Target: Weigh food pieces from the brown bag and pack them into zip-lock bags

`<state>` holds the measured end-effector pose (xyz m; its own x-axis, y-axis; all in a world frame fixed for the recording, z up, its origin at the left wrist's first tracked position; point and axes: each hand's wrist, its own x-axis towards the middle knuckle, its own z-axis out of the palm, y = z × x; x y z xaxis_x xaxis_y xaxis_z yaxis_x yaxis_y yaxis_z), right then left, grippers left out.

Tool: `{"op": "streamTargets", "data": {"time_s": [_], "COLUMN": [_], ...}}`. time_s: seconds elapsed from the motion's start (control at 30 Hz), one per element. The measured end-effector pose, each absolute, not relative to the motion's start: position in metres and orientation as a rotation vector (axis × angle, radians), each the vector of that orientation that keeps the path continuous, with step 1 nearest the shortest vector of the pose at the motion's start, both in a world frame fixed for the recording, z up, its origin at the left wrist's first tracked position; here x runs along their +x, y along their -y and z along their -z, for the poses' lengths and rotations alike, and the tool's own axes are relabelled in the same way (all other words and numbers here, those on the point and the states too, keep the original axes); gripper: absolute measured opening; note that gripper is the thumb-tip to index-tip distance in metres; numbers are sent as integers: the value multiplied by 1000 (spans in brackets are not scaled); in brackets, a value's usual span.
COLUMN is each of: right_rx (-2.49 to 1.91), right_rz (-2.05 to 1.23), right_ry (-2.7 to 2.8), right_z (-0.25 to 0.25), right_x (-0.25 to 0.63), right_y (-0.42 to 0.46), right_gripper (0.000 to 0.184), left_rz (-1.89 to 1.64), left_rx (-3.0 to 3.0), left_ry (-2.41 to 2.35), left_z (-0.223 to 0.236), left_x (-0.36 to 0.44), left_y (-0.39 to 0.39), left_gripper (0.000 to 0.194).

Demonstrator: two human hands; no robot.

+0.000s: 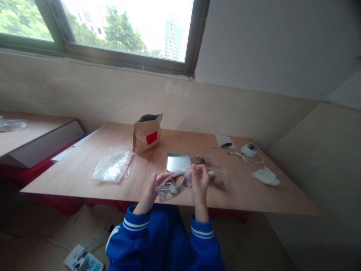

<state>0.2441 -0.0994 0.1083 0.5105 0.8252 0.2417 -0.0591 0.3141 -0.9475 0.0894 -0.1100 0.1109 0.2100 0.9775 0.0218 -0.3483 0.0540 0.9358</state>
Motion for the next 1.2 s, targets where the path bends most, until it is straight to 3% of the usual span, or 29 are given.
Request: {"op": "streamTargets", "data": {"time_s": [0.1,0.33,0.67,0.9,1.2], "right_rx": [-1074,-1077,-1128,-1133,-1140], "right_rz": [-563,-495,-480,-480,-577], "right_ry": [722,517,851,784,736], "right_z": [-107,-94,-90,-90,-90], "right_x": [253,263,250,241,254], "right_y": [100,101,111,114,114], "right_gripper": [33,37,35,36,43], "left_rz": [-1093,-1128,-1499,-1721,-1576], "left_rx": [1064,1344,1274,1063,1099], "left_ry": [-681,-914,-1021,-1265,-1099], "left_z": [-110,-102,-112,-107,-115], "left_x": [87,88,108,111,111], "left_y": [112,109,117,119,119], "left_gripper": [71,25,27,30,34]}}
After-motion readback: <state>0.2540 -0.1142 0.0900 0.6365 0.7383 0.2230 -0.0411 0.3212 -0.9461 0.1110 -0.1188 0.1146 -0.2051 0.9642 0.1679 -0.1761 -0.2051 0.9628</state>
